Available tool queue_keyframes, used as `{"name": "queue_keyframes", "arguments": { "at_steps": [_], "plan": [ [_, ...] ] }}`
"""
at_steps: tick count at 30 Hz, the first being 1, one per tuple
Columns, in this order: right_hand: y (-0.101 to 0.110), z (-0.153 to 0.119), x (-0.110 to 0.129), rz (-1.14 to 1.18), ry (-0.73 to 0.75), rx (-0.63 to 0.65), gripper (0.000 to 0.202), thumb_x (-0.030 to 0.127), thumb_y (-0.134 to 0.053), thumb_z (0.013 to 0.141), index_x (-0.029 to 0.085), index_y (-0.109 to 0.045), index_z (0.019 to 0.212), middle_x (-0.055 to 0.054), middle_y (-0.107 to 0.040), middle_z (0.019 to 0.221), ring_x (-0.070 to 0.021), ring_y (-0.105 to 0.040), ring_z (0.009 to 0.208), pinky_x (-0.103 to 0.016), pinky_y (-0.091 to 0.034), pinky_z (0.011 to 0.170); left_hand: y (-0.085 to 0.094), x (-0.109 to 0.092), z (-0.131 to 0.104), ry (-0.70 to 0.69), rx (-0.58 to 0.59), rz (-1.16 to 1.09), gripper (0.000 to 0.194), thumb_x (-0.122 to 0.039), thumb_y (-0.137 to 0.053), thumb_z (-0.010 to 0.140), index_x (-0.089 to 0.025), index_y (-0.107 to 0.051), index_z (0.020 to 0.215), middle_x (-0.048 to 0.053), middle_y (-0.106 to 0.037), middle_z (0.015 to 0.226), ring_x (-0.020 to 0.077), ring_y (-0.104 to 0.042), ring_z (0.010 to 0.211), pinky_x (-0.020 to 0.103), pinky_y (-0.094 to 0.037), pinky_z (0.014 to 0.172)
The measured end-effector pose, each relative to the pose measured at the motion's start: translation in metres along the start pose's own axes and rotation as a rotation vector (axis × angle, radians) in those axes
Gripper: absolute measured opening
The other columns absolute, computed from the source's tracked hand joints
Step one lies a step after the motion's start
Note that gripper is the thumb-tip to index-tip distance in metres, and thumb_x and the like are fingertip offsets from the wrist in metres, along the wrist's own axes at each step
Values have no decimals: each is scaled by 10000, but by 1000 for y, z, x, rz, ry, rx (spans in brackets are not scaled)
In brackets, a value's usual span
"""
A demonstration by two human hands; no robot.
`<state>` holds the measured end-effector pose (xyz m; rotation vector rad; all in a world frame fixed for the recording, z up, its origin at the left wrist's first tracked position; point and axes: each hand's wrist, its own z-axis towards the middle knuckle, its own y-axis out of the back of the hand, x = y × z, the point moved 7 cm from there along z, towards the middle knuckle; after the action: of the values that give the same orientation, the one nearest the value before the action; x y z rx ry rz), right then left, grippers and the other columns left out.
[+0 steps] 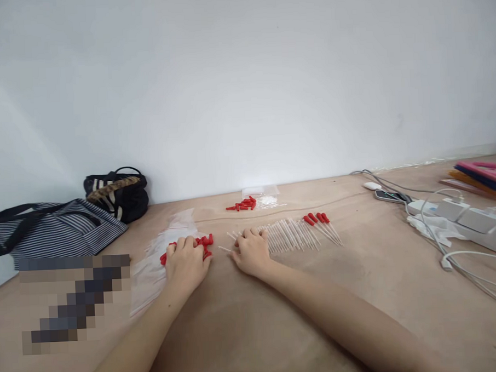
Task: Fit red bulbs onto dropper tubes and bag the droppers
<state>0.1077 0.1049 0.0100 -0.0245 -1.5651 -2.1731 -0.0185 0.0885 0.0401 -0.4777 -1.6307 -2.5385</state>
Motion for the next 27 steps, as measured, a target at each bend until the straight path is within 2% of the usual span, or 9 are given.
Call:
{"name": "queue_keyframes", "arguments": {
  "at_steps": [5,9,12,14,17,19,21,23,27],
  "plan": [
    [-12,12,7,-15,-7,37,272,408,-512,767,165,-627,813,-101,-571,952,-245,-440,961,-409,-247,798,-3,-7,-3,-10,45,28,239,-263,-477,768,-121,-667,736,147,-593,852,305,-463,879,392,-309,700],
    [-7,9,7,-39,22,-2,213,308,-479,803,140,-610,814,-129,-574,942,-252,-452,941,-401,-267,771,-1,-12,0,-41,-24,-71,219,-228,-447,792,-133,-635,732,143,-596,848,301,-480,864,400,-345,701],
    [13,-2,-9,-4,-8,-108,184,288,-460,825,148,-579,825,-114,-592,922,-247,-473,916,-416,-256,786,2,-22,-1,-102,-102,-334,184,-233,-443,804,-152,-579,709,114,-599,805,263,-512,828,373,-389,723],
    [28,-17,-29,49,-16,-179,147,277,-462,834,167,-555,811,-77,-614,867,-223,-494,885,-425,-229,820,1,-33,-4,-136,-101,-573,156,-231,-425,816,-170,-539,730,74,-601,766,224,-544,774,341,-420,703],
    [41,-46,-60,170,53,-186,107,226,-483,823,182,-529,738,-7,-621,758,-167,-527,803,-392,-219,836,-8,-57,-11,-149,-2,-897,119,-245,-408,833,-189,-502,786,21,-608,729,175,-580,682,296,-450,630],
    [46,-65,-78,259,83,-163,114,218,-481,823,186,-535,728,12,-612,723,-145,-538,745,-369,-233,818,-13,-73,-14,-150,60,-1040,88,-245,-437,822,-189,-505,820,14,-619,751,164,-592,690,282,-461,626],
    [49,-78,-91,314,98,-159,108,212,-454,837,196,-560,841,9,-609,723,-134,-543,700,-362,-243,800,-14,-84,-15,-156,78,-1109,112,-226,-463,806,-187,-525,891,22,-626,807,165,-594,735,283,-465,654],
    [50,-84,-93,327,133,-149,179,196,-419,852,213,-569,948,-5,-617,762,-133,-551,712,-370,-237,811,-11,-92,-14,-188,81,-1119,143,-218,-466,805,-192,-558,911,26,-621,837,166,-586,760,287,-461,678],
    [47,-81,-81,321,219,-133,228,182,-394,865,226,-607,937,-28,-627,834,-135,-561,772,-371,-239,832,-8,-94,-12,-221,96,-1113,153,-241,-459,819,-192,-601,845,25,-612,815,161,-572,743,280,-448,683]
  ]
}}
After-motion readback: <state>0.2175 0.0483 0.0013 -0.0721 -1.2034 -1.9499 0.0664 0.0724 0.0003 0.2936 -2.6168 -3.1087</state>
